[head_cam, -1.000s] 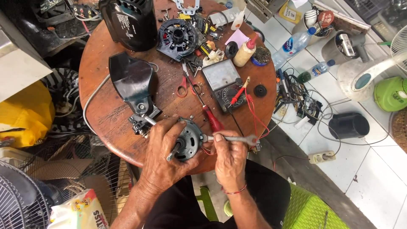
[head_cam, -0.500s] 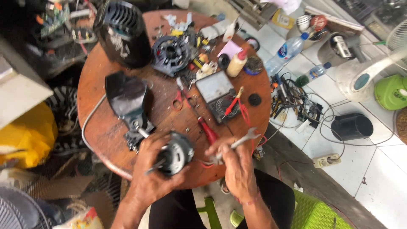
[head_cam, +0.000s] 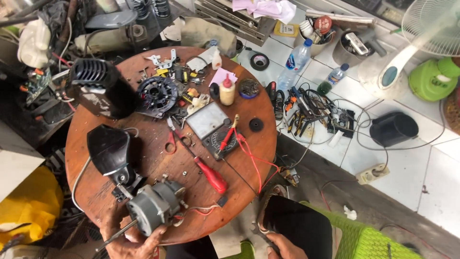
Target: Assembling and repairing a small electric motor component using a screwdriver and wrench on a workshop table.
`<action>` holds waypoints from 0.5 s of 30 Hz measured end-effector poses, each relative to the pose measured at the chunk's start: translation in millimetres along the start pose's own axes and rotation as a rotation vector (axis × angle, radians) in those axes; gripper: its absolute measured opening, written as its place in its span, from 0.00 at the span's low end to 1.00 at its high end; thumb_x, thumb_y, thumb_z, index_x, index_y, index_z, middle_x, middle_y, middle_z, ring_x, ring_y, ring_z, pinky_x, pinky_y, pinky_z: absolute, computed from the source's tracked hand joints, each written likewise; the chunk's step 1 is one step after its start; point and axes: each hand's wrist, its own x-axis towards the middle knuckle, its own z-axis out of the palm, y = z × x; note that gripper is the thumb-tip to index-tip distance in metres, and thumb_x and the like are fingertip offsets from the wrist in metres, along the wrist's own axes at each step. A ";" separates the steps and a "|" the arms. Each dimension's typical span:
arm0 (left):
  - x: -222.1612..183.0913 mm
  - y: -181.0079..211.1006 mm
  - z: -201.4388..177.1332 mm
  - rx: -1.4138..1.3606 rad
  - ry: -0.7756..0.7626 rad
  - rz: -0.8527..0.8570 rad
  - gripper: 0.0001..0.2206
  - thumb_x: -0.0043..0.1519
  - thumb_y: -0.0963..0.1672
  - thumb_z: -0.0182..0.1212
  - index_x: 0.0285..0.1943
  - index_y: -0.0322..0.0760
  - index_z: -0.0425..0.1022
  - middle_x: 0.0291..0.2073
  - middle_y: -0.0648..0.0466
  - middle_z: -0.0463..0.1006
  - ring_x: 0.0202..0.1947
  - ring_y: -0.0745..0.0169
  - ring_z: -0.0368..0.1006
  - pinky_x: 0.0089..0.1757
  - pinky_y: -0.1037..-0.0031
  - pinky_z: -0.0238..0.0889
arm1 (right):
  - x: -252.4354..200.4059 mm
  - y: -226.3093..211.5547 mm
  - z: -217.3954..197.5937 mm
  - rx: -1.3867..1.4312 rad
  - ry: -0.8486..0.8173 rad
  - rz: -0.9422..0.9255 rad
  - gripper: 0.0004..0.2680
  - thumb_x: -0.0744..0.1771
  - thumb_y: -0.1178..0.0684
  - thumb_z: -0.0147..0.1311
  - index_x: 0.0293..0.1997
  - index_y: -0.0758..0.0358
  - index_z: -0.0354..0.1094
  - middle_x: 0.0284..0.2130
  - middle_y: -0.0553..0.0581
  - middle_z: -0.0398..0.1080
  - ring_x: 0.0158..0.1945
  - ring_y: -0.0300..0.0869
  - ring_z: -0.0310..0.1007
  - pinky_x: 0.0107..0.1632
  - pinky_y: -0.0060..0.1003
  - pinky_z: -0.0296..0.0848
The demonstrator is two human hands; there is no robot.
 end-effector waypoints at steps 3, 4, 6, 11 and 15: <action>-3.6 -2.5 8.3 -0.234 0.163 -0.226 0.50 0.34 0.46 0.73 0.72 0.30 0.59 0.66 0.39 0.67 0.66 0.45 0.68 0.57 0.57 0.70 | -16.6 -7.2 2.0 0.207 0.523 -0.369 0.10 0.63 0.47 0.53 0.42 0.38 0.81 0.27 0.39 0.73 0.28 0.33 0.76 0.35 0.28 0.69; -4.4 -19.9 -0.4 -0.229 0.023 -0.161 0.52 0.34 0.46 0.73 0.74 0.29 0.55 0.68 0.36 0.65 0.69 0.43 0.65 0.63 0.56 0.63 | -22.6 -10.6 -0.3 0.589 0.485 -0.361 0.05 0.62 0.54 0.59 0.34 0.56 0.82 0.24 0.50 0.74 0.26 0.38 0.76 0.33 0.33 0.70; -5.1 -25.2 -6.9 -0.214 -0.121 -0.092 0.54 0.35 0.46 0.73 0.76 0.28 0.52 0.70 0.33 0.63 0.72 0.41 0.62 0.69 0.55 0.56 | -19.2 -17.7 4.7 0.977 0.430 -0.342 0.05 0.61 0.62 0.64 0.25 0.73 0.84 0.21 0.61 0.76 0.24 0.43 0.76 0.31 0.38 0.70; -15.9 -66.7 -1.2 0.436 0.139 0.385 0.43 0.49 0.63 0.58 0.56 0.20 0.75 0.60 0.38 0.72 0.68 0.24 0.65 0.68 0.44 0.58 | 3.6 -59.2 47.1 0.466 1.138 -0.614 0.08 0.68 0.50 0.51 0.45 0.53 0.76 0.39 0.53 0.80 0.41 0.42 0.81 0.48 0.36 0.76; -45.6 -186.7 -22.9 0.250 0.185 0.478 0.48 0.33 0.58 0.63 0.53 0.08 0.74 0.44 0.18 0.75 0.52 0.18 0.71 0.58 0.44 0.64 | 35.7 -48.1 0.9 0.079 0.839 -1.072 0.09 0.68 0.56 0.49 0.52 0.62 0.70 0.35 0.55 0.76 0.33 0.47 0.77 0.35 0.40 0.75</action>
